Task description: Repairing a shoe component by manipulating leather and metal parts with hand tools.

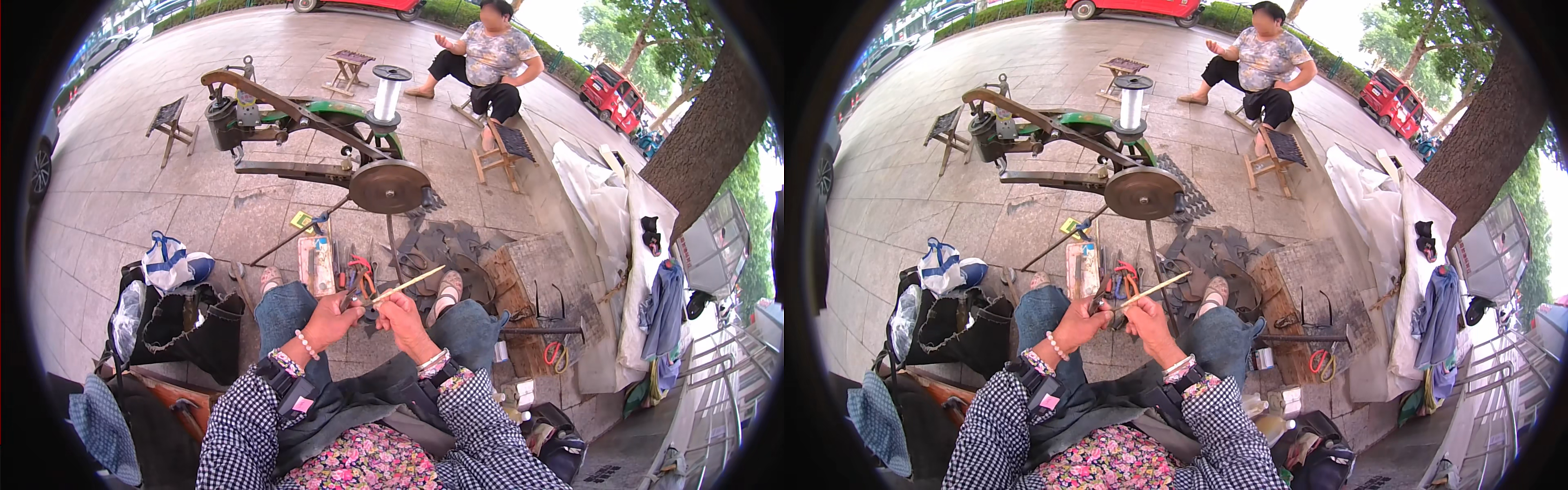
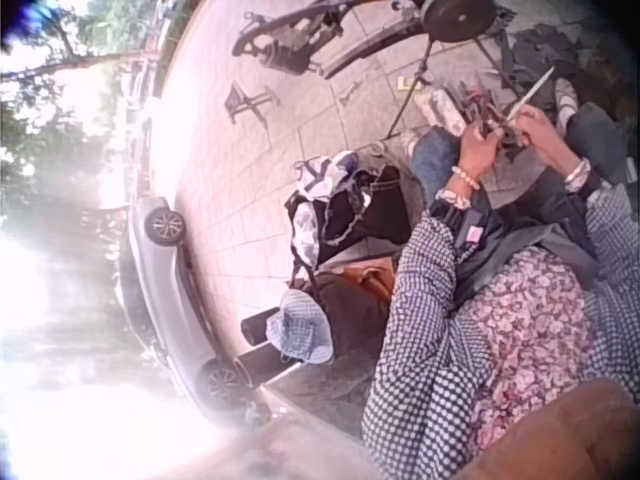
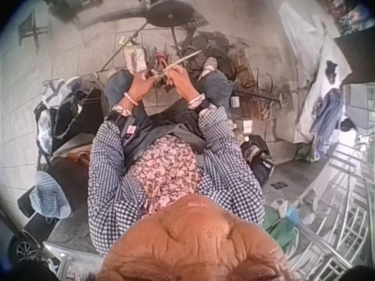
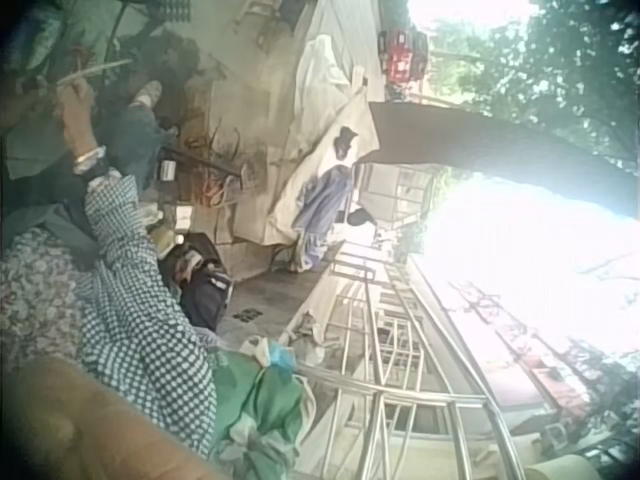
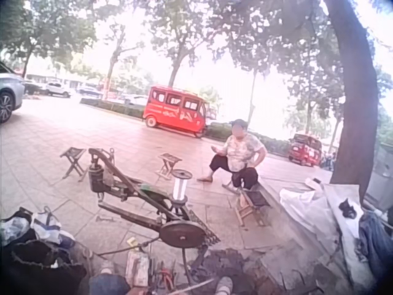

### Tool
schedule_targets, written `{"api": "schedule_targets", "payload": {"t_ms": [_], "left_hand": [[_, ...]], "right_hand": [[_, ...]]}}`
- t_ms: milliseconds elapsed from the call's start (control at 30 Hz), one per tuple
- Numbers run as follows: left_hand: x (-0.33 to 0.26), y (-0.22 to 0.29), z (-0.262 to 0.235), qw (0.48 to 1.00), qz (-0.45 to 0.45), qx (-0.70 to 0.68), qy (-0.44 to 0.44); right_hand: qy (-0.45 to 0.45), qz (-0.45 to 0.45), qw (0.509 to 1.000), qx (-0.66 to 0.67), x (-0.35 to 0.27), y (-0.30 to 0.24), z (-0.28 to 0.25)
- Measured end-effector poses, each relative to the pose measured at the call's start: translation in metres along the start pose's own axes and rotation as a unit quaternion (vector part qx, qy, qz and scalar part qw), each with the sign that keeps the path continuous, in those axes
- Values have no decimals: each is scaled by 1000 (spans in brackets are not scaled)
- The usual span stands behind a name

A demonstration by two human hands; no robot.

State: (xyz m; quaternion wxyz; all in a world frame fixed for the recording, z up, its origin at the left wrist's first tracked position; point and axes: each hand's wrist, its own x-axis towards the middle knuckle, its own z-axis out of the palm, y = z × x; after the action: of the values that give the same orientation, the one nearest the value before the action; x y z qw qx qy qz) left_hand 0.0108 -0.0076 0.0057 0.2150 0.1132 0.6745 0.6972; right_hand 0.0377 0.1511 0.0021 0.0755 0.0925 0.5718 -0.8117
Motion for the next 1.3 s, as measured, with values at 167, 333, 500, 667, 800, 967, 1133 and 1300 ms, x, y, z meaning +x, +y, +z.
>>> {"api": "schedule_targets", "payload": {"t_ms": [167,333,500,667,800,967,1133,1300], "left_hand": [[4,-16,-4,999,23,40,4],[7,-12,-1,994,19,110,7],[3,6,0,999,-3,-22,44],[2,4,-4,992,-66,-97,37],[2,4,-3,993,-68,-92,35],[-1,9,-1,996,-37,-72,38],[4,7,-2,997,-19,-62,33],[5,8,4,998,6,-44,35]], "right_hand": [[7,-11,998,-64,6,9,-3],[52,-87,954,-283,4,1,-7],[-13,-139,892,-429,5,19,-1],[11,-81,925,-372,10,19,-10],[6,-7,991,-137,3,-1,1],[-21,-11,997,-73,2,-4,3],[-31,-6,999,20,6,-7,2],[-34,25,997,70,5,-3,-3]]}}
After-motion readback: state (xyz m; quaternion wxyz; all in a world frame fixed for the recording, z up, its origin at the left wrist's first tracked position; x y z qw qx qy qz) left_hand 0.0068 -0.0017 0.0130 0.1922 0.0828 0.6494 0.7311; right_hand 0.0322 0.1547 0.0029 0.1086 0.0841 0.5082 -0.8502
